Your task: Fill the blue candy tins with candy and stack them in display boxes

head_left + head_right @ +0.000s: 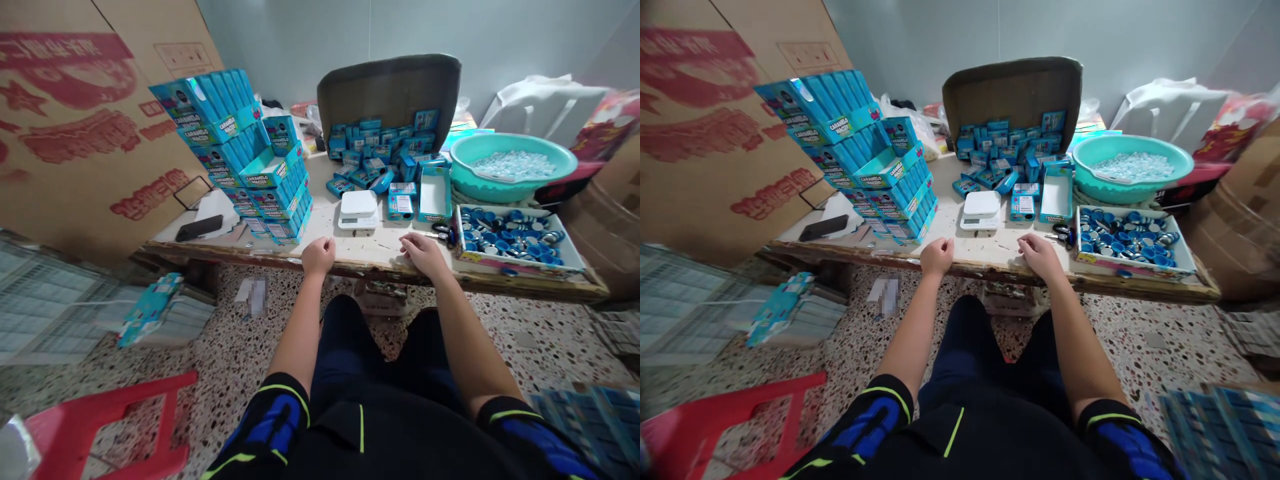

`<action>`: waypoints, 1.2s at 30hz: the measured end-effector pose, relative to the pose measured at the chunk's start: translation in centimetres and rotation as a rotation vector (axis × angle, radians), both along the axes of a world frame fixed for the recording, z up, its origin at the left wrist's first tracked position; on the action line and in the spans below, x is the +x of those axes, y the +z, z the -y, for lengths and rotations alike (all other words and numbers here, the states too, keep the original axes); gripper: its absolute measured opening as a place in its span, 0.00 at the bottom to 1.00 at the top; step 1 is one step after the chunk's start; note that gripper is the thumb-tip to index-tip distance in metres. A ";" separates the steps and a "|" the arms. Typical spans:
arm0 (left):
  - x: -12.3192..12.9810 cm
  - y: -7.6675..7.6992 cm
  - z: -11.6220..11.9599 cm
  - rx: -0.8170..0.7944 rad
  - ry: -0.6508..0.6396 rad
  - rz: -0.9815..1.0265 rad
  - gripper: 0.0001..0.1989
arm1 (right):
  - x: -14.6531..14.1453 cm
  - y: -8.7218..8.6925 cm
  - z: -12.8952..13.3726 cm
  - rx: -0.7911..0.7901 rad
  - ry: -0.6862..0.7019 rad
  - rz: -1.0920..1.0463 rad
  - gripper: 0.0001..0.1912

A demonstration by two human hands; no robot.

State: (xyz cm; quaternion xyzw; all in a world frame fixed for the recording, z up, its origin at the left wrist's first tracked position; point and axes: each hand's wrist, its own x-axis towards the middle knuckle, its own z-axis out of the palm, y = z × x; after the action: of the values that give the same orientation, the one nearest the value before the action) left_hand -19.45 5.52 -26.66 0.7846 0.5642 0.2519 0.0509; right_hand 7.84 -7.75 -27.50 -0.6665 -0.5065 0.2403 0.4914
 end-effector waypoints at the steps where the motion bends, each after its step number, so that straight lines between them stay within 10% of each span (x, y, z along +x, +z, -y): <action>1: 0.0 0.0 0.0 0.001 0.000 0.001 0.19 | 0.0 0.0 0.0 0.004 0.001 0.003 0.13; 26: 0.8 0.9 -1.1 -0.233 0.107 0.102 0.16 | 0.1 -0.1 0.1 -0.016 0.008 0.013 0.16; 30: 3.1 1.8 -4.2 -0.345 0.138 0.215 0.16 | 0.1 0.0 -0.1 -0.030 0.013 0.094 0.14; 36: 9.6 1.1 -4.3 -0.282 0.248 0.294 0.43 | -0.3 -0.2 0.0 0.019 -0.011 0.326 0.12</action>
State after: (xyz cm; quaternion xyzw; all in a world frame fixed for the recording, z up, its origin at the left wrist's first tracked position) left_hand -9.89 9.82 -25.55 0.6493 0.6725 0.2865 0.2099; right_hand 7.58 -7.71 -27.74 -0.6948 -0.5782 0.1211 0.4102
